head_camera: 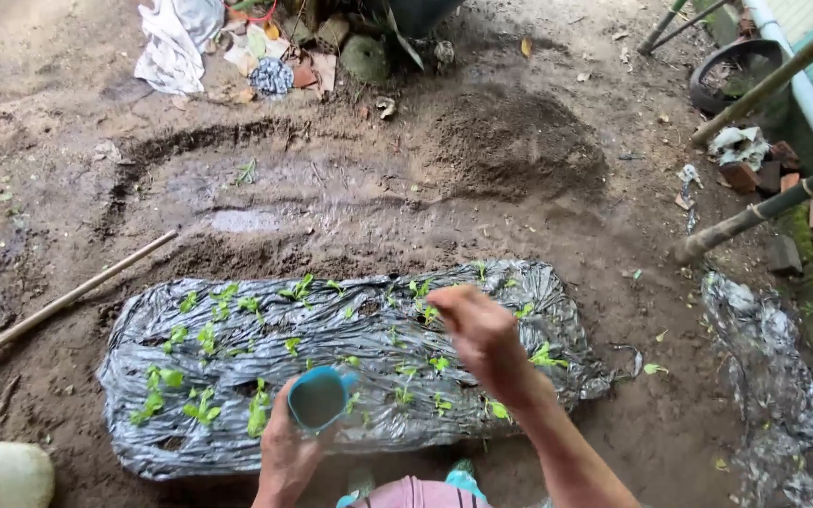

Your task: Watering young seedlings in a garden bed covered with plastic mulch using a small cup.

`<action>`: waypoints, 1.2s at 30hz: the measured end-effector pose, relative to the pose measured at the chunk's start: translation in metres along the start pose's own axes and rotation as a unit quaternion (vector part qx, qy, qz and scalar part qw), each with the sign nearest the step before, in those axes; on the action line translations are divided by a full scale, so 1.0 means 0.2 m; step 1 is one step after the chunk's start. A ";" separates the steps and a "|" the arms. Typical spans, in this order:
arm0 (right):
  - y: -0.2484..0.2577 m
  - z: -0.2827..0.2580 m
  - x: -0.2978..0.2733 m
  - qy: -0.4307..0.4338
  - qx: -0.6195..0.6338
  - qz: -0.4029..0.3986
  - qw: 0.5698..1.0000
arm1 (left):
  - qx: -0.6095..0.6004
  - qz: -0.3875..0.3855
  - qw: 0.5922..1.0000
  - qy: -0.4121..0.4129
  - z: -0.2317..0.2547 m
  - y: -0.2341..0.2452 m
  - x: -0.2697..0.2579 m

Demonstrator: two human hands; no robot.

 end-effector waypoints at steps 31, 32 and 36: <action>-0.75 -0.22 -0.31 -0.149 -0.052 -0.521 0.839 | -0.059 -0.119 0.978 -0.162 0.10 -0.26 0.01; -0.72 -0.20 -0.30 -0.287 0.003 -0.522 0.803 | -0.076 -0.128 0.978 -0.143 0.08 -0.28 0.01; -0.82 -0.16 -0.41 -0.238 -0.021 -0.564 0.791 | -0.067 -0.159 0.977 -0.129 0.18 -0.27 0.01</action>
Point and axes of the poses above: each hand's wrist, its own x-axis towards the middle knuckle, its own y-axis out of the back of the hand, z = x × y, the point moved 5 cm from there along x, towards the middle knuckle, and after that the axes turned 4 degrees about -y, right-handed, at the moved point
